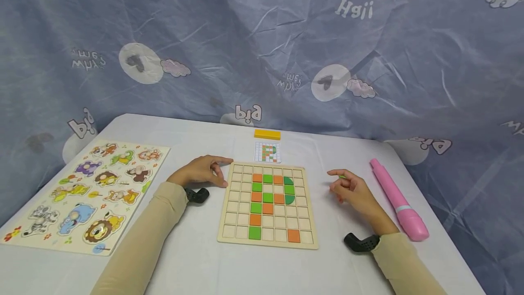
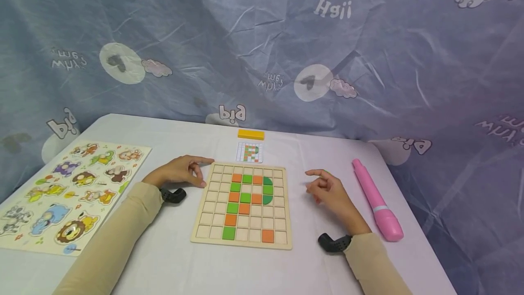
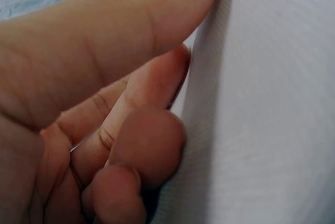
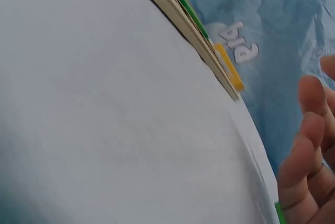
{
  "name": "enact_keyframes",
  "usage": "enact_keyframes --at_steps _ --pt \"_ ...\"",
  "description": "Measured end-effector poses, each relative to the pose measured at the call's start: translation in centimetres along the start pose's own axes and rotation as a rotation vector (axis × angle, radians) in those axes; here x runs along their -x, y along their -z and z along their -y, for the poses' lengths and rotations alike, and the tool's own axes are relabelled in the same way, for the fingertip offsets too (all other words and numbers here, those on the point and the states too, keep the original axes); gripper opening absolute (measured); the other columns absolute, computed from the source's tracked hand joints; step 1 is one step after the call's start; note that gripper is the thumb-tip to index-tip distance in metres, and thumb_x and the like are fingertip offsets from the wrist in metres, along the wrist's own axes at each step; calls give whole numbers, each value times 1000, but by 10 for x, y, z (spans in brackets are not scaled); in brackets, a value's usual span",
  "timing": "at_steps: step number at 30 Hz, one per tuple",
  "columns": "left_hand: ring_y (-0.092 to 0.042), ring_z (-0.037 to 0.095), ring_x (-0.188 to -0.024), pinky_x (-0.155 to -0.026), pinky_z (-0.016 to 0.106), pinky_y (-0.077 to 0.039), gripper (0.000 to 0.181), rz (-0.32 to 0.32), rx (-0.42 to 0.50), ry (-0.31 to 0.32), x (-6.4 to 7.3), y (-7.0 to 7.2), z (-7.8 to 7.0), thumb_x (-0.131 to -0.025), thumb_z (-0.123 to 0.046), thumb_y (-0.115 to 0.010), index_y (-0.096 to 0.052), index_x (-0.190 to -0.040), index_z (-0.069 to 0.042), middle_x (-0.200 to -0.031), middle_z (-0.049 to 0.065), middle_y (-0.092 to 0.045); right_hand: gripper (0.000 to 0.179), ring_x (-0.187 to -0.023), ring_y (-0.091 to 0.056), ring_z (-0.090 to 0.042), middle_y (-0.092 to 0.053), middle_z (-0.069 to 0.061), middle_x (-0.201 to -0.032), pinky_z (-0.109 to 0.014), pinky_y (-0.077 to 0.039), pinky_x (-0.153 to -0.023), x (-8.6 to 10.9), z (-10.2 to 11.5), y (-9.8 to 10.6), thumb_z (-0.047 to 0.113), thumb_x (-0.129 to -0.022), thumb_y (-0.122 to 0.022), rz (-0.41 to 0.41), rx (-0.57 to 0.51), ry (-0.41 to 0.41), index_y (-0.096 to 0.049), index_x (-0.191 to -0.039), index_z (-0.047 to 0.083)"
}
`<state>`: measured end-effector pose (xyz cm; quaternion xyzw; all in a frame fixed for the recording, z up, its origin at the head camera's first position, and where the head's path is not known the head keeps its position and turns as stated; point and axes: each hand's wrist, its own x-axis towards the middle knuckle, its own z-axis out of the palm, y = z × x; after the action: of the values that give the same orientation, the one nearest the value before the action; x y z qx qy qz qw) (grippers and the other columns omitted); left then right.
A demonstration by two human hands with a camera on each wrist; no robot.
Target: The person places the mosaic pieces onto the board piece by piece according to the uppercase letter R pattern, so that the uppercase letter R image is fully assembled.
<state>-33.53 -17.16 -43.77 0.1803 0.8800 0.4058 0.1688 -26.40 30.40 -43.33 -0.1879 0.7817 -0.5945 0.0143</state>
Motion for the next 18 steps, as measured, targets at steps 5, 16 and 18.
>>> enact_keyframes --at_steps 5,16,18 --pt "-60 19 -90 -97 40 -40 90 1 11 -14 1 0 0 -81 -19 -95 -54 -159 -6 -87 1 -75 29 -65 -57 -11 -73 5 -86 -25 -53 -62 0 -3 16 5 -106 -65 -166 -4 -129 -68 -127 25" --pt "-60 19 -92 -102 44 -39 90 2 4 -19 1 -1 0 -81 -20 -95 -54 -159 -6 -86 1 -75 21 -61 -59 -8 -72 4 -81 -24 -55 -59 -6 -14 31 9 -109 -63 -333 -112 -261 -65 -129 13" --pt "-60 19 -93 -103 45 -38 89 -2 -1 -20 1 -1 1 -81 -20 -95 -55 -159 -6 -87 1 -75 27 -61 -59 -7 -72 5 -80 -23 -56 -59 -8 -14 31 8 -109 -61 -343 -97 -285 -60 -135 5"
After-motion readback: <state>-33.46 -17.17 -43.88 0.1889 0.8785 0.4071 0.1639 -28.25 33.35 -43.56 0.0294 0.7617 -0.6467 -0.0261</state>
